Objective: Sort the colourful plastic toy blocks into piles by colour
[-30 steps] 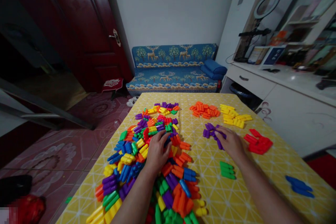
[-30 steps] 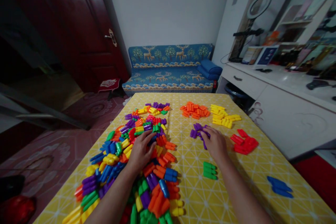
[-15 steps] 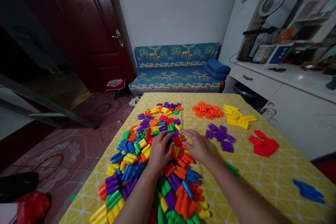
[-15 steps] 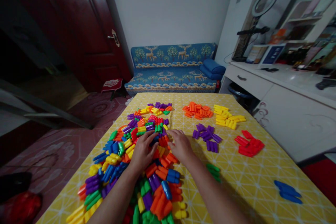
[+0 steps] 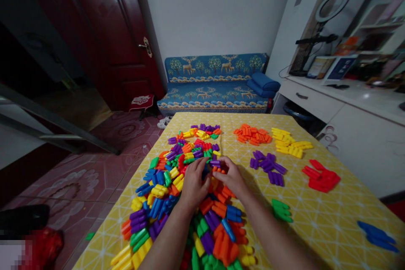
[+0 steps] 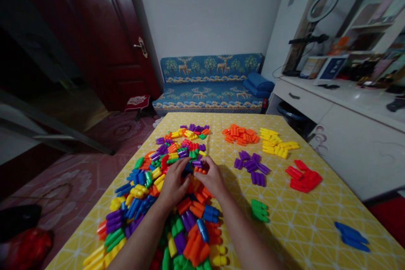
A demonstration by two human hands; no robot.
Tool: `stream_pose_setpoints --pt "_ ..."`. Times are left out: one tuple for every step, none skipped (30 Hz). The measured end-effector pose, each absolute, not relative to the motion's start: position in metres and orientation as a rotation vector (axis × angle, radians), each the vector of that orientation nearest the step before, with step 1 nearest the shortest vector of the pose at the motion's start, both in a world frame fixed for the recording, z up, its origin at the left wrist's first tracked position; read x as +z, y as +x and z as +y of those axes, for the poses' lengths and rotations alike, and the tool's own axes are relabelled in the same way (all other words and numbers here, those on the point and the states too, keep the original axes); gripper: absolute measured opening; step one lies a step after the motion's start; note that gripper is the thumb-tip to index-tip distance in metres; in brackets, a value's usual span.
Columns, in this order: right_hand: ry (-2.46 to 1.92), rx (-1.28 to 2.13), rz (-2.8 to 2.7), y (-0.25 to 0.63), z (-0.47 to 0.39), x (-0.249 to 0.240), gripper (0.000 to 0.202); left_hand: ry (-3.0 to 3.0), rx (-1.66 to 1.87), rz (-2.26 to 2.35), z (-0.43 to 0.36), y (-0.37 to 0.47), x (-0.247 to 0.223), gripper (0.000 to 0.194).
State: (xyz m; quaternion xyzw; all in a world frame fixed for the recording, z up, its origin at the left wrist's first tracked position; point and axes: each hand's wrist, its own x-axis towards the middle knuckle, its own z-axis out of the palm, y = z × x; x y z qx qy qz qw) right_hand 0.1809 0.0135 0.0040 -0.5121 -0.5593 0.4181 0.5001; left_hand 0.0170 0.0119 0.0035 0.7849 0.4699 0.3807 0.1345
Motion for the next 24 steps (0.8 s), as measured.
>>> stream_pose_setpoints --pt "-1.176 1.066 -1.308 0.182 0.010 0.006 0.031 2.269 1.115 1.353 0.011 0.017 0.004 0.051" --pt "-1.138 1.097 -1.282 0.182 0.006 0.007 0.032 2.267 1.122 1.338 0.011 0.017 0.005 0.047" --pt "-1.121 1.108 -1.273 0.183 0.003 0.009 0.031 2.270 1.126 1.315 0.011 0.017 0.006 0.043" --pt "-1.117 1.106 -1.278 0.183 0.000 0.010 0.031 2.278 1.123 1.282 0.010 0.017 0.007 0.039" --pt "-1.118 1.098 -1.291 0.183 -0.003 0.011 0.030 2.286 1.118 1.244 0.010 0.017 0.008 0.037" --pt "-1.121 1.091 -1.307 0.183 -0.006 0.011 0.030 2.290 1.117 1.206 0.010 0.017 0.009 0.035" --pt "-1.128 1.084 -1.323 0.183 -0.008 0.012 0.029 2.286 1.122 1.173 0.010 0.017 0.009 0.034" --pt "-1.134 1.074 -1.335 0.183 -0.009 0.012 0.027 2.276 1.132 1.150 0.010 0.017 0.009 0.033" --pt "-1.136 1.059 -1.339 0.183 -0.011 0.012 0.025 2.262 1.144 1.134 0.010 0.017 0.009 0.032" --pt "-1.135 1.040 -1.336 0.182 -0.012 0.012 0.023 2.247 1.153 1.122 0.010 0.017 0.009 0.032" --pt "-1.134 1.018 -1.329 0.182 -0.013 0.012 0.022 2.234 1.162 1.113 0.010 0.017 0.009 0.032" --pt "-1.132 0.994 -1.320 0.181 -0.013 0.012 0.021 2.227 1.167 1.105 0.010 0.017 0.009 0.032" --pt "-1.131 0.972 -1.311 0.181 -0.014 0.011 0.021 2.224 1.171 1.101 0.010 0.017 0.008 0.033" --pt "-1.131 0.950 -1.307 0.180 -0.014 0.011 0.021 2.223 1.176 1.101 0.010 0.018 0.007 0.033" --pt "-1.132 0.931 -1.306 0.179 -0.014 0.010 0.021 2.226 1.180 1.104 0.010 0.018 0.007 0.034" --pt "-1.135 0.914 -1.307 0.179 -0.015 0.010 0.021 2.230 1.183 1.112 0.010 0.018 0.006 0.035" --pt "-1.140 0.898 -1.304 0.179 -0.015 0.010 0.022 2.238 1.182 1.117 0.010 0.018 0.005 0.035" --pt "-1.148 0.884 -1.299 0.179 -0.015 0.010 0.022 2.249 1.178 1.120 0.011 0.018 0.004 0.036" --pt "-1.158 0.869 -1.285 0.180 -0.016 0.010 0.022 2.262 1.172 1.119 0.011 0.018 0.003 0.036" --pt "-1.169 0.852 -1.263 0.181 -0.016 0.011 0.022 2.274 1.167 1.117 0.012 0.018 0.003 0.037" --pt "-1.178 0.835 -1.234 0.184 -0.017 0.012 0.023 2.285 1.163 1.115 0.012 0.017 0.003 0.037" --pt "-1.189 0.816 -1.202 0.189 -0.018 0.014 0.024 2.292 1.158 1.113 0.013 0.017 0.003 0.037" --pt "-1.201 0.796 -1.169 0.195 -0.019 0.016 0.025 2.298 1.152 1.114 0.013 0.017 0.003 0.037" --pt "-1.217 0.772 -1.137 0.202 -0.021 0.019 0.027 2.300 1.145 1.118 0.013 0.017 0.003 0.036"
